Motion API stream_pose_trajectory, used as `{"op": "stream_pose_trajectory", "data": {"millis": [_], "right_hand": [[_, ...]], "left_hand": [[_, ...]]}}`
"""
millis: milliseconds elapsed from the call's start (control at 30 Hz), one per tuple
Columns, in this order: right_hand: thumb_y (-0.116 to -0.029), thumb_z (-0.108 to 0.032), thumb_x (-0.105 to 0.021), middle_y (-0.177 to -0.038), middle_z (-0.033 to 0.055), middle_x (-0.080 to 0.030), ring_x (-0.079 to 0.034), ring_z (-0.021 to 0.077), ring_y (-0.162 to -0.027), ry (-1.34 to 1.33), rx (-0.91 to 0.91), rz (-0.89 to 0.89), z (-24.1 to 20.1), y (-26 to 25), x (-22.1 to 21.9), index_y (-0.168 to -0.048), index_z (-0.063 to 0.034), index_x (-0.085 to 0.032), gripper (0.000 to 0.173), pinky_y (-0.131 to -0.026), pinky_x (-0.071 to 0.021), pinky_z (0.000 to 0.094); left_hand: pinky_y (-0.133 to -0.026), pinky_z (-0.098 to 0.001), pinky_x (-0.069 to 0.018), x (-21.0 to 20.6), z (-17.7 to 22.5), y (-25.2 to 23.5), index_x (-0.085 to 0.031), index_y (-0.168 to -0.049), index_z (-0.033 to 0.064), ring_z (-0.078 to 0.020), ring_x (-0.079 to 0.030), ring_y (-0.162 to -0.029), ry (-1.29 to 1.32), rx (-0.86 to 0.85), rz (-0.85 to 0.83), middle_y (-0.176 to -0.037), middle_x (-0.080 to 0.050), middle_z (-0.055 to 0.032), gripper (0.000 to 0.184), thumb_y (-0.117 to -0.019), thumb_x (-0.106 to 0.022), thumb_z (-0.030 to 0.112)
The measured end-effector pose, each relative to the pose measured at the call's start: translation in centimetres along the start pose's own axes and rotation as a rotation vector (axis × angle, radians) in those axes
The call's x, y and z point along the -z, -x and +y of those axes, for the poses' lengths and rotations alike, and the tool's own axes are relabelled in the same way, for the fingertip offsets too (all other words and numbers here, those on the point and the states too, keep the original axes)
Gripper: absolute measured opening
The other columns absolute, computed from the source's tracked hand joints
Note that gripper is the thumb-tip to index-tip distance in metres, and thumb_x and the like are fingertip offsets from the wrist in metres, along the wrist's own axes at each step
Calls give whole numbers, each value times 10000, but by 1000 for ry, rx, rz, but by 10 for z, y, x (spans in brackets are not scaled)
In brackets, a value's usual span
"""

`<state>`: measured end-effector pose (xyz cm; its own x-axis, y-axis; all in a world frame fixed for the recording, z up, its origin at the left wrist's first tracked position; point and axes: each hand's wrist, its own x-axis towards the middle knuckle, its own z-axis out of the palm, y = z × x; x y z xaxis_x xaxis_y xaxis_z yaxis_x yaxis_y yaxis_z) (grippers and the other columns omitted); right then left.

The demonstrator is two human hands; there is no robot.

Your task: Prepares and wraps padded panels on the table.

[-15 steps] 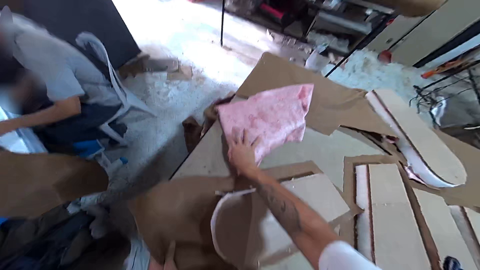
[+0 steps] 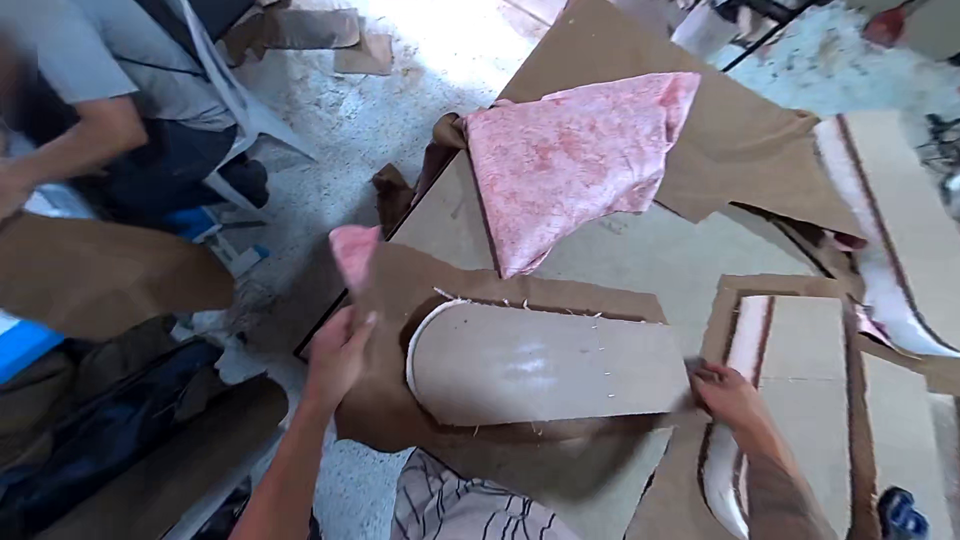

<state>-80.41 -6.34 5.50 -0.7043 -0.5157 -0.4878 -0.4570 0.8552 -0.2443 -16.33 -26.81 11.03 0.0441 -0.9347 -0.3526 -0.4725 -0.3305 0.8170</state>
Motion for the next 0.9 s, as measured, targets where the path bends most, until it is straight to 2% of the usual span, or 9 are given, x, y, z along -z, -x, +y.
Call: {"op": "stream_pose_trajectory", "data": {"millis": [67,200,267,433,600,667,767,833,900], "right_hand": [[-836,-97,-785,-1207,305,-645,-649,448,-1095,87,31,-62,18,12,-7,-1407,-2,-528,634,-930,-520,662],[-859,-98,-722,-1110,328,-664,-634,505,-1078,282,2,-73,8,30,-23,-1130,22,-697,297,-898,-480,718],[-863,-117,-729,-1079,291,-687,-656,467,-1036,117,-35,-51,8,49,-23,-1100,-4,-722,263,-872,-499,708],[-851,-146,-752,-1053,181,-732,-699,341,-990,-137,-150,-201,38,116,-42,-1091,-77,-754,249,-879,-548,621],[-826,-255,-846,-1023,118,-753,-720,284,-963,-241,-214,-346,77,171,-76,-1063,-110,-765,289,-872,-581,557],[-833,-342,-842,-988,123,-757,-716,316,-958,-100,-153,-236,84,186,-75,-1019,-137,-785,283,-871,-561,606],[-940,-263,-727,-976,197,-738,-707,409,-936,-86,60,61,79,199,-66,-1086,-63,-741,248,-856,-525,698],[-993,-330,-670,-968,168,-733,-713,339,-886,-261,127,136,68,202,-66,-1100,-63,-723,292,-803,-561,625],[-1003,-386,-661,-1035,143,-720,-704,275,-914,-532,86,24,50,204,-73,-1183,-71,-695,365,-828,-586,550]], "left_hand": [[-894,-464,-603,-18,33,-5,-683,-1259,108,-173,-715,-964,-59,-130,-188,-1065,-739,-70,298,-1027,-632,289],[-857,-485,-601,-43,66,-16,-629,-1373,182,-202,-728,-911,-351,-345,-341,-1009,-742,-80,391,-1078,-506,408],[-866,-537,-602,-28,70,-14,-634,-1361,195,-245,-732,-937,-468,-300,-244,-1033,-743,-96,398,-1077,-493,435],[-888,-723,-497,62,9,-42,-653,-1193,-4,-475,-671,-1011,-569,-170,133,-1042,-687,-277,478,-1072,-511,435],[-928,-740,-460,85,-33,-65,-673,-1161,-4,-497,-648,-1062,-608,-90,107,-1061,-683,-298,408,-1073,-538,371],[-967,-736,-461,88,-45,-66,-624,-1283,-13,-520,-626,-1136,-671,-80,179,-1170,-664,-317,431,-1067,-552,353],[-1050,-650,-458,75,-16,-44,-510,-1421,-30,-476,-568,-1243,-615,-171,246,-1324,-582,-312,528,-1056,-546,350],[-1024,-565,-522,40,4,-19,-536,-1409,9,-362,-637,-1195,-492,-201,104,-1292,-637,-235,535,-1061,-528,415],[-1009,-517,-552,-3,-8,-1,-587,-1378,85,-258,-669,-1167,-292,-140,-73,-1279,-675,-142,534,-1034,-565,493]]}}
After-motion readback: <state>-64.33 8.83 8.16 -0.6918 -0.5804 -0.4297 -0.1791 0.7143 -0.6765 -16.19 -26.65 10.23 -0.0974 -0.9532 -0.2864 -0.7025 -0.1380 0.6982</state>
